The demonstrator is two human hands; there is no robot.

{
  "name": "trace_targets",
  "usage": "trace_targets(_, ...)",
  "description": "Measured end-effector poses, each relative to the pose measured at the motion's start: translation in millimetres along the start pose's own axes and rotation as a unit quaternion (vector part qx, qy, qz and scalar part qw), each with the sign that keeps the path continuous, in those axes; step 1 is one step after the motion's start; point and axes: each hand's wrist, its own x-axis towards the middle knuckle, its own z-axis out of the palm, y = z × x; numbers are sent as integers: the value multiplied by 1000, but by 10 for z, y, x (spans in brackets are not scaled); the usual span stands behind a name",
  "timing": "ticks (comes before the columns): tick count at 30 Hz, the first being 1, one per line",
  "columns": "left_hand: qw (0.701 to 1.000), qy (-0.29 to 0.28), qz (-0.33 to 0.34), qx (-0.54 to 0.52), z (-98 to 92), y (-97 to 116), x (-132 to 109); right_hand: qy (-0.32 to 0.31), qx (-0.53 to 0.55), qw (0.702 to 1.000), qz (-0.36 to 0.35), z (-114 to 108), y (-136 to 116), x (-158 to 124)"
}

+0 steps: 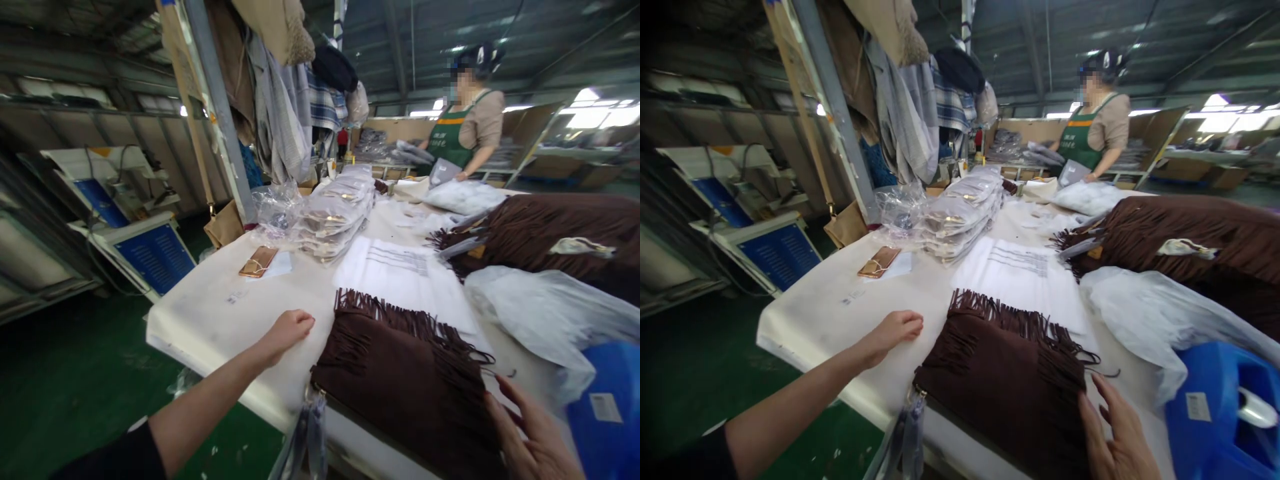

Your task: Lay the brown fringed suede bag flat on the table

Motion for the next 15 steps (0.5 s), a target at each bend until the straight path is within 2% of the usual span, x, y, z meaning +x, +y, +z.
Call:
trace_targets(2,996,-31,-58,-61,27,-104,167,-31,87,989,115,-88,111,136)
trace_targets(5,976,-117,-133,-129,141,-61,417,-122,250,935,221,-126,192,392)
trace_targets(8,946,-204,-198,-157,267,65,630,-247,336,868,270,-103,89,597)
trace_targets(12,905,-278,-266,-182,413,142,850,-380,427,761,307,-60,-95,783)
trace_targets(15,872,-333,-285,-218,502,143,1006,-413,439,730,321,-7,-96,909)
